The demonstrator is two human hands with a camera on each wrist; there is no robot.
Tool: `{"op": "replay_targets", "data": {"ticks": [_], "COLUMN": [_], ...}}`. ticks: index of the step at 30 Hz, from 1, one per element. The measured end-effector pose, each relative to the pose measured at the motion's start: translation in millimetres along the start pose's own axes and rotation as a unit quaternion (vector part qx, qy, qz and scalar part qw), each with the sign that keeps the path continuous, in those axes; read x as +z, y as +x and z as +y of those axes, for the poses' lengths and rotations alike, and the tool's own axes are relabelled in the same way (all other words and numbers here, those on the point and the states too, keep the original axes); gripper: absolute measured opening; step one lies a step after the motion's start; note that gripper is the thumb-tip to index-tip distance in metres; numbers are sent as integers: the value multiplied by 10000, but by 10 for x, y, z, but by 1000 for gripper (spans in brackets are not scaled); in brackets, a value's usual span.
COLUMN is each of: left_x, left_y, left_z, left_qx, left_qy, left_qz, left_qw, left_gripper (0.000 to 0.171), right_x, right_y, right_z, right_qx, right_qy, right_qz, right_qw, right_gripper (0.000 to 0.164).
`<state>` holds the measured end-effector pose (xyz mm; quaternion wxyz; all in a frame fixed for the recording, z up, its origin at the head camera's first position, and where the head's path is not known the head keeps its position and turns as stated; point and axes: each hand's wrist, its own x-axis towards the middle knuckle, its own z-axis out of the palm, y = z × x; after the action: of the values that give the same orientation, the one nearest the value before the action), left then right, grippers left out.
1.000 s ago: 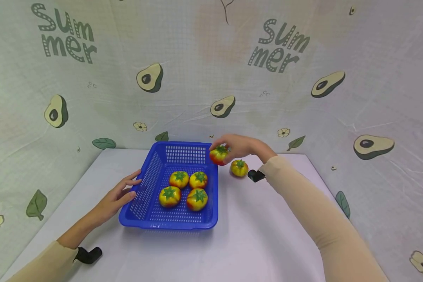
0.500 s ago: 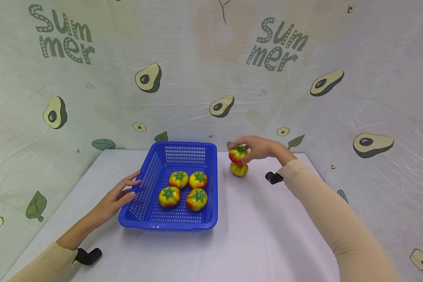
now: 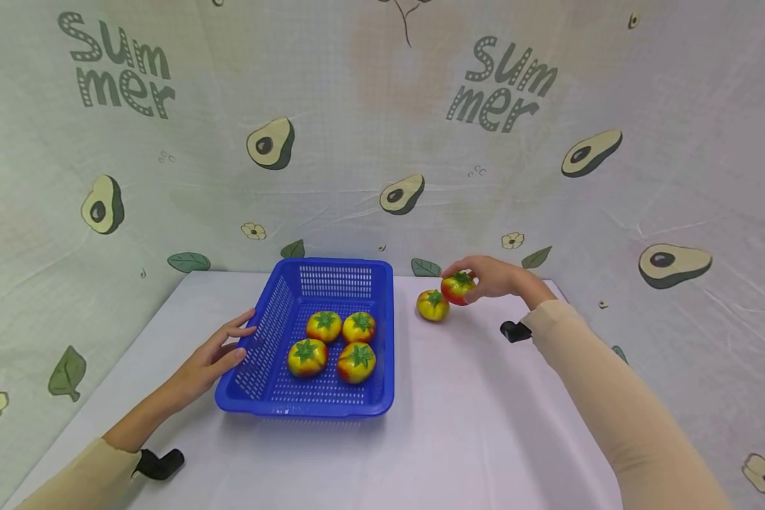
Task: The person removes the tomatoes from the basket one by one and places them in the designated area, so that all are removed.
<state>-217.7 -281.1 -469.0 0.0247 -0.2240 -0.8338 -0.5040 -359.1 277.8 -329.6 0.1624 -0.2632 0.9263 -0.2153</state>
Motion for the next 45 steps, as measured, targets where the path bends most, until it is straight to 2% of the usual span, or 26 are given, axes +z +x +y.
{"op": "replay_targets", "data": {"ticks": [13, 45], "left_x": [-2, 5], "left_y": [-15, -3], "left_z": [17, 12], "left_qx": [-9, -7], "left_qy": [-93, -89], "left_qz": [-2, -21], "left_qw": [10000, 10000], "left_gripper": [35, 35], "right_x": [74, 367], "right_y": [-31, 49], "right_z": [274, 663], "right_qx": [414, 685], "right_qy": [3, 275], "right_qz": [89, 9], "right_qw": [9991, 9973], "right_gripper": [56, 57]}}
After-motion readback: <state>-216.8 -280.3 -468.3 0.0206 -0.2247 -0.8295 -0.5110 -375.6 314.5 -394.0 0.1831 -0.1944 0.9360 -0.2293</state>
